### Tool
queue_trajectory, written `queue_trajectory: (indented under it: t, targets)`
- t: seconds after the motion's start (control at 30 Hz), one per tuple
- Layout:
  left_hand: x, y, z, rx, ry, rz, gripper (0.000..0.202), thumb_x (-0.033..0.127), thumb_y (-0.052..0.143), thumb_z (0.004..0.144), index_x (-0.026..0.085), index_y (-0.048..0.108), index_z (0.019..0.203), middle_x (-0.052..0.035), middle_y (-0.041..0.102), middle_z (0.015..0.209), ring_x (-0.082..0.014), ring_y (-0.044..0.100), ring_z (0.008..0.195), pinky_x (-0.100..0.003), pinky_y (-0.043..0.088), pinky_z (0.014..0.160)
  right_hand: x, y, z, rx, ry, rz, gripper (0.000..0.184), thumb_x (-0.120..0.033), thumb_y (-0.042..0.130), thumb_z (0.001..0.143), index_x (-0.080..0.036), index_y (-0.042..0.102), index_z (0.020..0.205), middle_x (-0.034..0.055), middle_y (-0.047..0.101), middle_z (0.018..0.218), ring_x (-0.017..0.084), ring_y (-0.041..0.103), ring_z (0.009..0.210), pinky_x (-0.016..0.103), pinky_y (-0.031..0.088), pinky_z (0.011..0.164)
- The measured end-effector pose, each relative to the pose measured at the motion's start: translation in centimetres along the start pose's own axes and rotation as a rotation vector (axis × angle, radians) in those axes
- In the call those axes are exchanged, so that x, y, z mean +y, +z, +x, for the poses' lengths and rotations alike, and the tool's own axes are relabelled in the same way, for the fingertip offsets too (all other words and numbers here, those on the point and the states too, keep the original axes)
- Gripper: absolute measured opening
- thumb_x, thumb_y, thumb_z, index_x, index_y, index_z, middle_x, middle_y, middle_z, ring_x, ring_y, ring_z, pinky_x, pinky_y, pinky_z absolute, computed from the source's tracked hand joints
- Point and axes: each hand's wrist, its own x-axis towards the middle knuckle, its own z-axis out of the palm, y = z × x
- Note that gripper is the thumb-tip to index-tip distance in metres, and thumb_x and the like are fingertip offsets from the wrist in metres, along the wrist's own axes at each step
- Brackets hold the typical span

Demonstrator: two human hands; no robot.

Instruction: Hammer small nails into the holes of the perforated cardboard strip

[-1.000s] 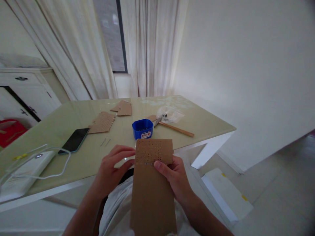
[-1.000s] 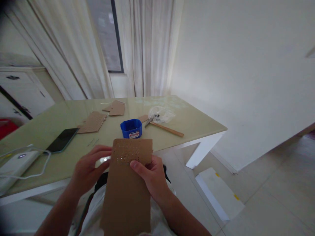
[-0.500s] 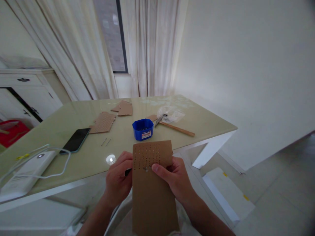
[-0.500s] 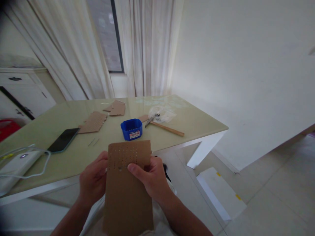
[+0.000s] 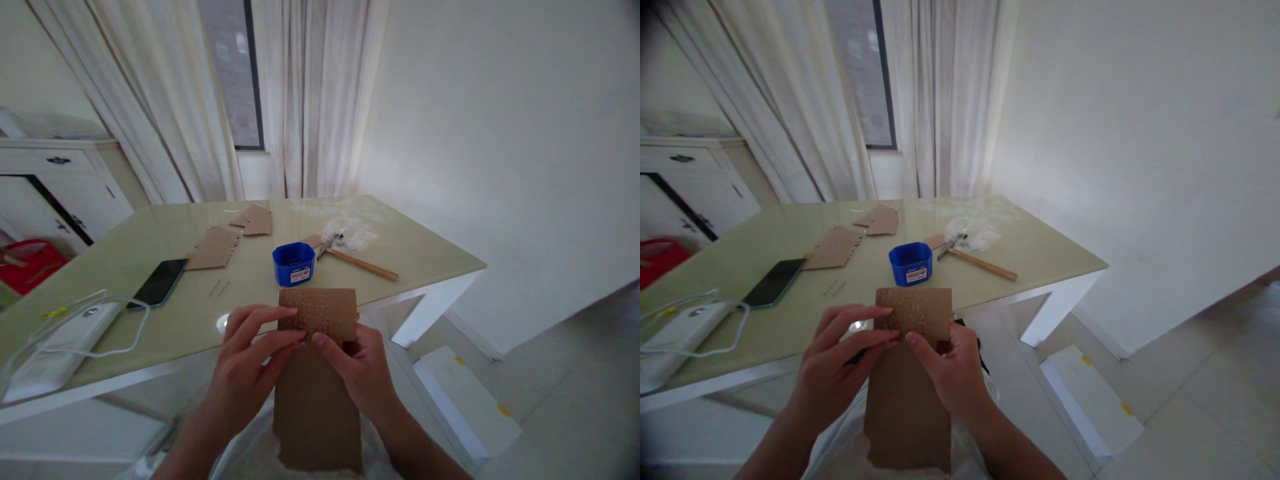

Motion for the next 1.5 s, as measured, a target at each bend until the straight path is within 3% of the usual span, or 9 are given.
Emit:
queue_trajectory:
  t: [0.23,0.3,0.4,0.53,0.9,1.07,1.2,1.37,1.5]
  targets:
    - [2.4,-2.0,-0.9,0.119,0.165,-0.042,0.012,0.022,0.083,0.098,0.031,0.082,0.092,0.0032,0.081,0.088,-0.0182,0.073,0.087,-0.035,0.058,0.095,0.5,-0.2,0.4,0.06,0.016,-0.126,0.05,-0.062,0.097,0.074,-0.016,0.079,0.077,0.0073,0.081,0.073,0.023,0.074,0.065,0.029,0.058,0.057]
    - [-0.6,-2.9,0.0,0.013,0.064,0.009,0.007,0.028,0.077,0.102,0.032,0.083,0.101,0.0019,0.085,0.094,-0.0186,0.076,0.086,-0.033,0.06,0.089,0.5,-0.4,0.6,0.081,0.023,-0.094,0.052,-0.065,0.098,0.072,-0.016,0.081,0.081,0.0088,0.083,0.077,0.025,0.077,0.068,0.032,0.061,0.06]
    - [-8.3,-3.3,1.8,-0.137,-0.552,0.356,0.021,0.039,0.069,0.101,0.028,0.086,0.108,-0.0038,0.088,0.108,-0.0239,0.079,0.094,-0.032,0.06,0.085,0.7,-0.6,0.8,0.105,0.018,-0.046,0.054,-0.066,0.098,0.071,-0.016,0.081,0.081,0.0085,0.083,0.077,0.025,0.077,0.068,0.032,0.062,0.061]
    - [-16.5,-2.9,1.8,-0.2,-0.772,0.528,0.035,0.035,0.059,0.101,0.015,0.087,0.106,-0.0203,0.087,0.108,-0.037,0.079,0.096,-0.044,0.058,0.087,1.2,-0.5,0.6,0.066,0.033,-0.021,0.05,-0.061,0.099,0.073,-0.015,0.081,0.08,0.0073,0.082,0.077,0.024,0.076,0.069,0.032,0.061,0.062]
    - [-18.8,-1.4,-0.7,-0.226,-0.892,0.535,0.035,0.042,0.062,0.097,0.017,0.086,0.102,-0.0196,0.084,0.102,-0.0382,0.075,0.099,-0.044,0.054,0.088,0.7,0.3,0.4,0.066,0.062,0.015,0.051,-0.061,0.103,0.068,-0.016,0.08,0.078,0.0067,0.083,0.076,0.023,0.077,0.067,0.031,0.062,0.061]
    - [-16.9,-1.5,0.0,-0.07,-0.815,0.414,0.04,0.042,0.06,0.097,0.012,0.083,0.112,-0.0216,0.082,0.11,-0.0355,0.073,0.099,-0.046,0.055,0.093,0.9,0.3,0.4,0.06,0.068,0.065,0.051,-0.06,0.104,0.068,-0.017,0.08,0.079,0.0065,0.084,0.079,0.022,0.077,0.068,0.031,0.064,0.063]
    - [-11.1,0.1,-0.3,-0.113,-0.6,0.062,0.042,0.054,0.064,0.098,0.021,0.084,0.115,-0.0126,0.085,0.112,-0.0254,0.075,0.091,-0.035,0.059,0.082,0.8,0.3,0.2,0.05,0.109,0.128,0.052,-0.06,0.105,0.067,-0.016,0.083,0.085,0.0087,0.086,0.084,0.024,0.08,0.073,0.033,0.066,0.067]
    - [-3.0,3.8,-1.2,-0.123,-0.322,-0.342,0.036,0.052,0.07,0.102,0.024,0.088,0.087,-0.0116,0.085,0.1,-0.0238,0.076,0.082,-0.033,0.065,0.072,0.3,0.5,0.0,0.05,0.142,0.192,0.05,-0.057,0.107,0.063,-0.016,0.084,0.082,0.0078,0.085,0.079,0.021,0.076,0.065,0.03,0.063,0.06]
    - [-1.2,4.7,-1.5,0.012,-0.285,-0.388,0.037,0.044,0.068,0.106,0.024,0.086,0.08,-0.0093,0.082,0.091,-0.0219,0.074,0.075,-0.031,0.063,0.065,0.2,0.3,-0.2,0.034,0.114,0.187,0.047,-0.054,0.106,0.065,-0.017,0.085,0.083,0.0066,0.085,0.08,0.021,0.076,0.066,0.029,0.063,0.062]
